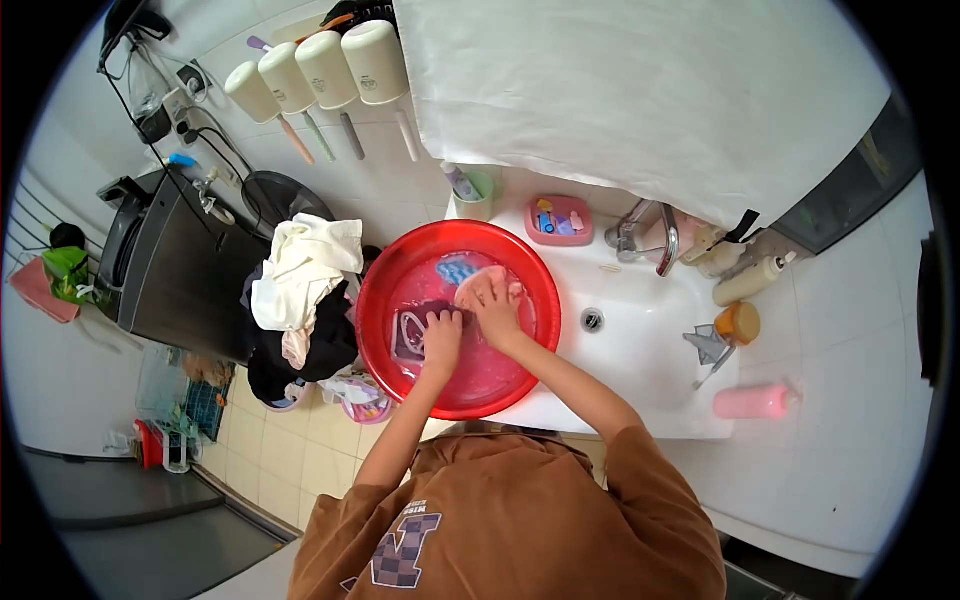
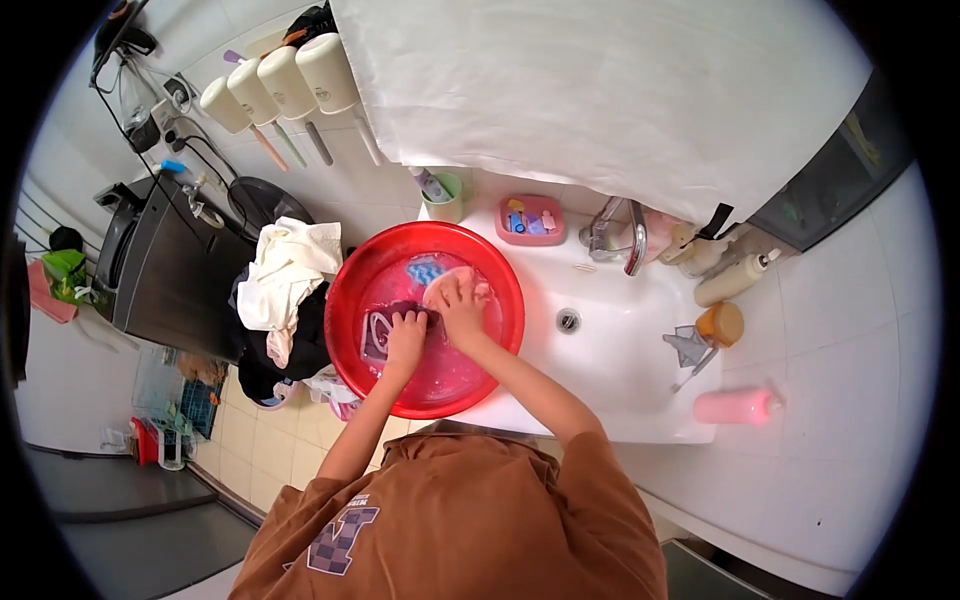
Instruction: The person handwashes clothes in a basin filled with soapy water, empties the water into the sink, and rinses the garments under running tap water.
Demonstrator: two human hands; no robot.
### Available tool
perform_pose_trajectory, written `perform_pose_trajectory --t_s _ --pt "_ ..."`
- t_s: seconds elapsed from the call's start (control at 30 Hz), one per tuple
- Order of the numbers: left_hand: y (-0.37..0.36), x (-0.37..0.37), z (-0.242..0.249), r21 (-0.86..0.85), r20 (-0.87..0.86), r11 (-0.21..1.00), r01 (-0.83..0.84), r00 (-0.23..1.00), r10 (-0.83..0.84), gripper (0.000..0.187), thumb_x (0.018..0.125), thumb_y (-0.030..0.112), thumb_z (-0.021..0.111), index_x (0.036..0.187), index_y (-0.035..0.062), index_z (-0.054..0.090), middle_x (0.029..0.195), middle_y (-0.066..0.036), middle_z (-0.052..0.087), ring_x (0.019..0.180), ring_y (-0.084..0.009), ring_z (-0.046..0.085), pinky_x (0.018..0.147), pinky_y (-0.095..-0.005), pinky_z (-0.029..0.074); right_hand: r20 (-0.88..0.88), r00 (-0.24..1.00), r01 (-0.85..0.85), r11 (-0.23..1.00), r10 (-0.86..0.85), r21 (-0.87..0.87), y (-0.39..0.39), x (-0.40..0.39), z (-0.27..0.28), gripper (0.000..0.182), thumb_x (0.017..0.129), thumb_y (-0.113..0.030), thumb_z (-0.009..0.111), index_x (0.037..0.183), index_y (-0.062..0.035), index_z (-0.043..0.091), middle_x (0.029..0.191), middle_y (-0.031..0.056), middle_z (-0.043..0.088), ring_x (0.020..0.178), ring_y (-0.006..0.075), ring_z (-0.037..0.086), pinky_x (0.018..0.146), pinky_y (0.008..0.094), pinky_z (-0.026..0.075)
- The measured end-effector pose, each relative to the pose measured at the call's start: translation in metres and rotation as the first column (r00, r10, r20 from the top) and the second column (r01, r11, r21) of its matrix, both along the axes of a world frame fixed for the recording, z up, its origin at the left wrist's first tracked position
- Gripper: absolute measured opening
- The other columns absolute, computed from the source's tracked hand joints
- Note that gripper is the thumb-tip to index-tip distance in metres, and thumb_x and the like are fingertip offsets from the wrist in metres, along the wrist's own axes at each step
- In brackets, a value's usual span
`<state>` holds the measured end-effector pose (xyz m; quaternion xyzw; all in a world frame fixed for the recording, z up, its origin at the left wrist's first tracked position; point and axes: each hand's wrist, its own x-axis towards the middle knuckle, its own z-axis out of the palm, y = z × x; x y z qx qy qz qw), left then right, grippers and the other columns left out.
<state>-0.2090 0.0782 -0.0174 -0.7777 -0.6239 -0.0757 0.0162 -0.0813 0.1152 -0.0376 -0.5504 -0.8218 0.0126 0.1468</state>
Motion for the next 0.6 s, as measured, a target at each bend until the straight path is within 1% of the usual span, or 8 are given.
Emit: perform_pose_trajectory --t_s 0.07,0.1,0.17,0.23,0.37,0.47,0.57,0.6 --pt "-0.003 -0.012 -0.002 -0.022 0.276 0.995 0.092 0.958 -0.083 0.019 0.072 0.007 0.047 0.090 0.0012 0.052 0.083 -0.018 0.055 0.076 -0.0342 0.052 0.060 -0.0407 0.045 -0.002 0.999 -0.039 0.995 0.039 -0.096 -0.006 0.007 -0.005 0.042 0.073 -0.018 0.050 0.114 -0.0157 0.044 0.125 0.0127 0.030 0.114 0.0389 0.026 0.085 0.0600 0.024" --pt "-0.003 -0.018 0.004 -0.026 0.277 0.995 0.099 0.957 -0.087 0.019 0.072 0.007 0.047 0.090 0.0012 0.052 0.083 -0.018 0.055 0.076 -0.0342 0.052 0.060 -0.0407 0.045 -0.010 0.997 -0.081 0.979 0.080 -0.190 -0.011 0.012 0.002 0.041 0.074 -0.019 0.048 0.114 -0.0155 0.044 0.125 0.0128 0.030 0.114 0.0389 0.027 0.086 0.0597 0.024" --pt "-0.004 -0.025 0.021 -0.212 0.575 0.976 0.056 0.814 0.079 0.020 0.073 0.009 0.047 0.088 -0.0025 0.052 0.076 -0.022 0.057 0.071 -0.0370 0.054 0.062 -0.0422 0.044 0.063 0.996 -0.047 0.952 0.070 -0.304 -0.024 0.023 0.044 0.039 0.075 -0.023 0.049 0.113 -0.0154 0.044 0.124 0.0129 0.031 0.112 0.0377 0.029 0.087 0.0573 0.024" --pt "-0.008 -0.026 0.049 -0.174 0.612 0.984 0.046 0.787 0.071 0.017 0.074 0.009 0.047 0.083 -0.0042 0.052 0.070 -0.024 0.055 0.068 -0.0386 0.054 0.062 -0.0438 0.042 -0.055 0.993 -0.119 0.888 0.106 -0.444 -0.030 0.034 0.067 0.049 0.071 -0.026 0.057 0.116 -0.0142 0.041 0.124 0.0126 0.030 0.116 0.0369 0.024 0.088 0.0552 0.023" --pt "-0.008 -0.025 0.088 -0.193 0.629 0.981 0.023 0.770 0.106 0.015 0.074 0.007 0.050 0.086 -0.0022 0.054 0.075 -0.023 0.055 0.074 -0.0389 0.053 0.063 -0.0405 0.042 -0.073 0.986 -0.167 0.894 0.151 -0.416 -0.036 0.038 0.078 0.058 0.069 -0.028 0.061 0.118 -0.0101 0.037 0.122 0.0148 0.031 0.116 0.0357 0.025 0.090 0.0524 0.023" --pt "-0.002 -0.019 0.097 -0.095 0.704 0.995 0.011 0.708 0.059 0.014 0.076 0.007 0.049 0.088 -0.0009 0.053 0.073 -0.022 0.055 0.070 -0.0375 0.055 0.058 -0.0376 0.044 -0.286 0.937 -0.306 0.865 0.201 -0.397 -0.035 0.020 0.087 0.062 0.068 -0.026 0.063 0.119 -0.0066 0.033 0.121 0.0180 0.030 0.114 0.0372 0.027 0.090 0.0499 0.025" --pt "0.000 -0.015 0.120 -0.111 0.793 0.992 -0.055 0.597 0.121 0.015 0.077 0.011 0.047 0.085 -0.0007 0.052 0.071 -0.025 0.053 0.069 -0.0396 0.053 0.059 -0.0438 0.041 -0.682 0.722 -0.452 0.825 0.116 -0.338 -0.018 0.006 0.057 0.053 0.065 -0.013 0.063 0.109 -0.0023 0.037 0.098 0.0191 0.049 0.095 0.0317 0.048 0.079 0.0374 0.037" --pt "-0.001 -0.015 0.134 -0.161 0.799 0.985 -0.065 0.577 0.169 0.015 0.078 0.010 0.046 0.087 0.0005 0.052 0.071 -0.024 0.054 0.066 -0.0381 0.054 0.057 -0.0417 0.041 -0.717 0.694 -0.378 0.880 0.064 -0.287 -0.017 0.004 0.061 0.038 0.067 -0.008 0.059 0.101 -0.0018 0.042 0.084 0.0150 0.054 0.084 0.0246 0.054 0.074 0.0295 0.041"
